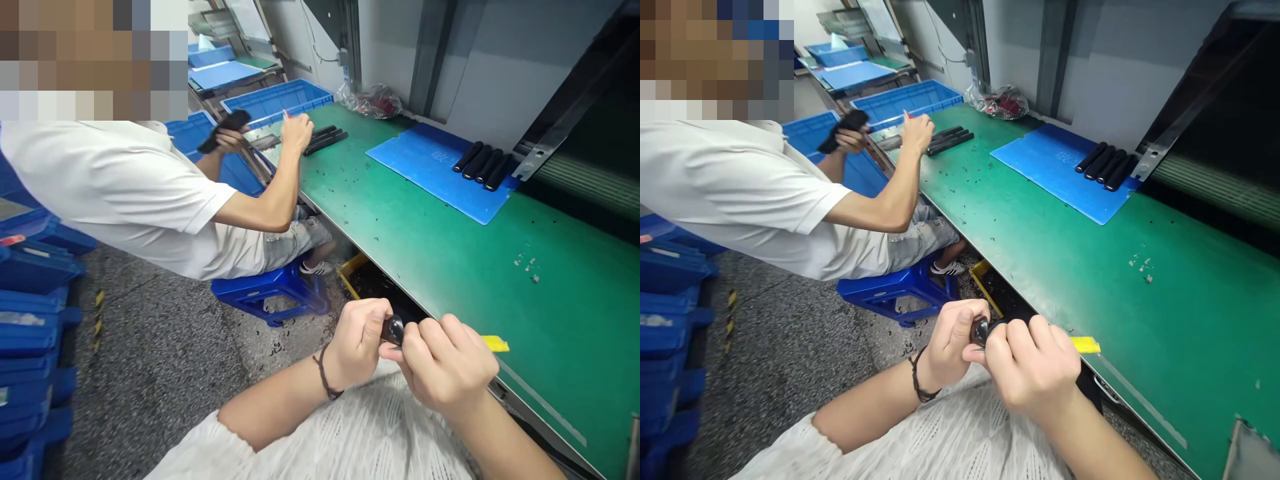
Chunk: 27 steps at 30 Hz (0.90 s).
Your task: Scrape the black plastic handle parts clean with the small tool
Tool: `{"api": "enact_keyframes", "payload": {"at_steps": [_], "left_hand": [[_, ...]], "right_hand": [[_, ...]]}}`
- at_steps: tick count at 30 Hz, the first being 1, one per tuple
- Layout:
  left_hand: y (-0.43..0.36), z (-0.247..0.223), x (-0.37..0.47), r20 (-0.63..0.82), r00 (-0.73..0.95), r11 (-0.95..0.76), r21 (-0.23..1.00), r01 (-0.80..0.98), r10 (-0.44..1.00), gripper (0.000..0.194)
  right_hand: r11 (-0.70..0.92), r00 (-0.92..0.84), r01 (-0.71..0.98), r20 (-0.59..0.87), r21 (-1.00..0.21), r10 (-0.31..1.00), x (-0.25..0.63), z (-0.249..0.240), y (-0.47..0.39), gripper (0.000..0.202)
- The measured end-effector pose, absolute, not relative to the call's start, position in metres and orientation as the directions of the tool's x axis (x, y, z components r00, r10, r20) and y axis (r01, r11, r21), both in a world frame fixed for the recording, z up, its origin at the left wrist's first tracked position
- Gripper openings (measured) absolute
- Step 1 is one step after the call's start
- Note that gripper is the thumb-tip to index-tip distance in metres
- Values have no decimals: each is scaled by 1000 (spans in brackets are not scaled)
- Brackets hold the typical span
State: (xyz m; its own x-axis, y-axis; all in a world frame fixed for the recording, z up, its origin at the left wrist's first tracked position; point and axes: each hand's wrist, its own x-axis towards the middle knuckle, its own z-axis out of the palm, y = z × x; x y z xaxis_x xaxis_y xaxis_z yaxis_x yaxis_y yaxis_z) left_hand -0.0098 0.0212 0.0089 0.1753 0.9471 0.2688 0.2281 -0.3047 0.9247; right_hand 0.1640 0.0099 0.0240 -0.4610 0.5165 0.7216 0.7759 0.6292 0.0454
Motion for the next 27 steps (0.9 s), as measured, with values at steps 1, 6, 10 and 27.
{"api": "enact_keyframes", "payload": {"at_steps": [1,6,10,27], "left_hand": [[20,9,-9,231,215,-272,944,188,949,62],[19,5,-9,-9,502,50,996,-67,865,59],[25,1,-10,105,386,-105,994,-20,917,59],[27,1,-20,345,468,-391,920,0,813,59]], "right_hand": [[621,-437,783,736,29,517,164,23,11,35],[694,-329,664,724,-278,606,169,27,18,23],[715,-344,527,653,-461,675,182,39,21,2],[656,-541,449,400,-607,740,177,69,37,55]]}}
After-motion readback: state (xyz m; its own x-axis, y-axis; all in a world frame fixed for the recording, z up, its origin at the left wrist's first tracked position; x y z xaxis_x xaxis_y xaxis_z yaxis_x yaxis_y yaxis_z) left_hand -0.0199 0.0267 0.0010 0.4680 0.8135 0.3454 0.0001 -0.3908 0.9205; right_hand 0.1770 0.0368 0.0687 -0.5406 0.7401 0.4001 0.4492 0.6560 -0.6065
